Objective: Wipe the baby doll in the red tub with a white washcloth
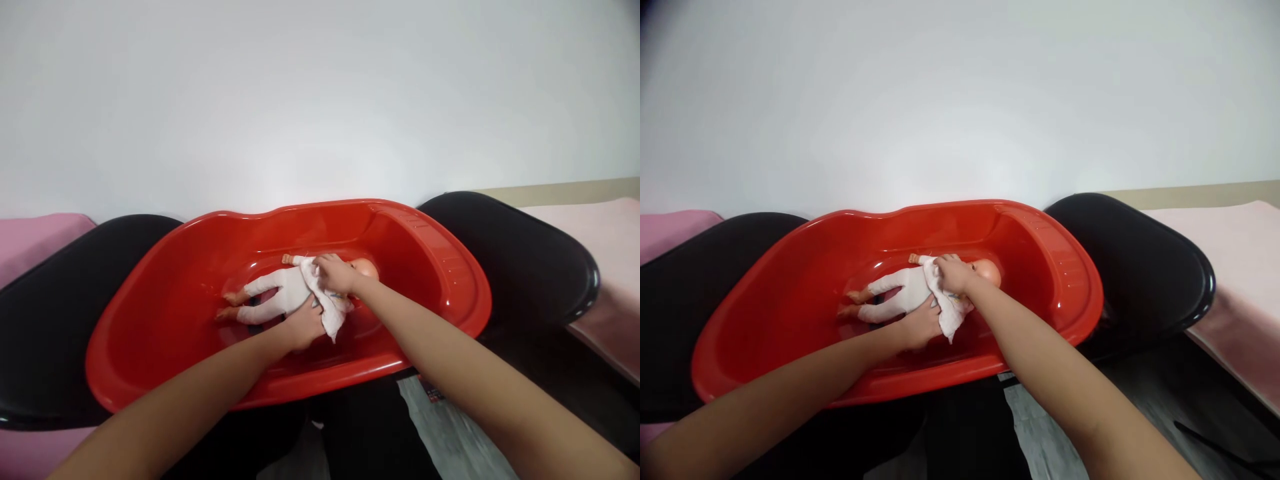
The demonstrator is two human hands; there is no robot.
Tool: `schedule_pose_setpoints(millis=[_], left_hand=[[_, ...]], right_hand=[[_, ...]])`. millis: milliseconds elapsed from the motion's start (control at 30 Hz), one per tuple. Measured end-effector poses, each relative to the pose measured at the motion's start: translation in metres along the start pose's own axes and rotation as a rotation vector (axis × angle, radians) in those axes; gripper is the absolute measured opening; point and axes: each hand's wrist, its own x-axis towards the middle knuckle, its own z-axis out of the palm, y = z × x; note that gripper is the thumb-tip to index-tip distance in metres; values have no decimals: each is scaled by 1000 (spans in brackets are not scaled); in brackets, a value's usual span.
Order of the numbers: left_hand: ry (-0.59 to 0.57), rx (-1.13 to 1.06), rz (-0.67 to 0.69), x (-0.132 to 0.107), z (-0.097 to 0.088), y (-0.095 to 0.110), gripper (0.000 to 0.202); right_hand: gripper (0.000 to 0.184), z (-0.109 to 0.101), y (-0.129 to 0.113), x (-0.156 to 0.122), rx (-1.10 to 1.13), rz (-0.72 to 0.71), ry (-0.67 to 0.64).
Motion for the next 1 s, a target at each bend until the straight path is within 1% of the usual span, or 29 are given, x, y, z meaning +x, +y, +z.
schedule_pose_setpoints(millis=[100,133,167,233,300,400,467,533,600,733,800,867,933,1000], left_hand=[[-8,-72,72,-2,1,-4,71],[-17,-106,56,-3,1,-5,69],[-35,-143,25,-4,2,-7,67],[-86,-207,-36,-7,2,-10,66],[-137,-250,-42,-10,2,-15,65],[-187,-287,-93,-11,0,-21,58],[-202,-290,-148,-11,-3,-25,54],[-200,-251,-153,-11,-6,-29,50],[-172,-174,-124,-11,-7,-34,50],[-58,-15,-57,-13,-4,-49,54],[-17,28,-53,-14,-1,-57,50],[3,45,-75,-14,1,-62,42],[18,32,-98,-15,1,-65,38],[49,2,-124,-15,-2,-66,39]], right_hand=[[118,11,-3,1,-128,-67,-194],[131,15,-4,2,-178,-78,-264],[138,19,-4,3,-224,-92,-318],[140,25,-5,4,-293,-130,-357],[140,27,-5,5,-342,-156,-366],[146,25,-5,3,-401,-145,-383],[147,22,-5,1,-408,-122,-359],[142,18,-5,-2,-392,-104,-316],[128,12,-6,-3,-382,-101,-272],[85,3,-10,-5,-382,-92,-152],[65,0,-12,-5,-386,-84,-107],[49,-1,-13,-3,-389,-78,-89],[40,-2,-13,-2,-383,-66,-80],[36,-5,-15,-2,-356,-66,-62]])
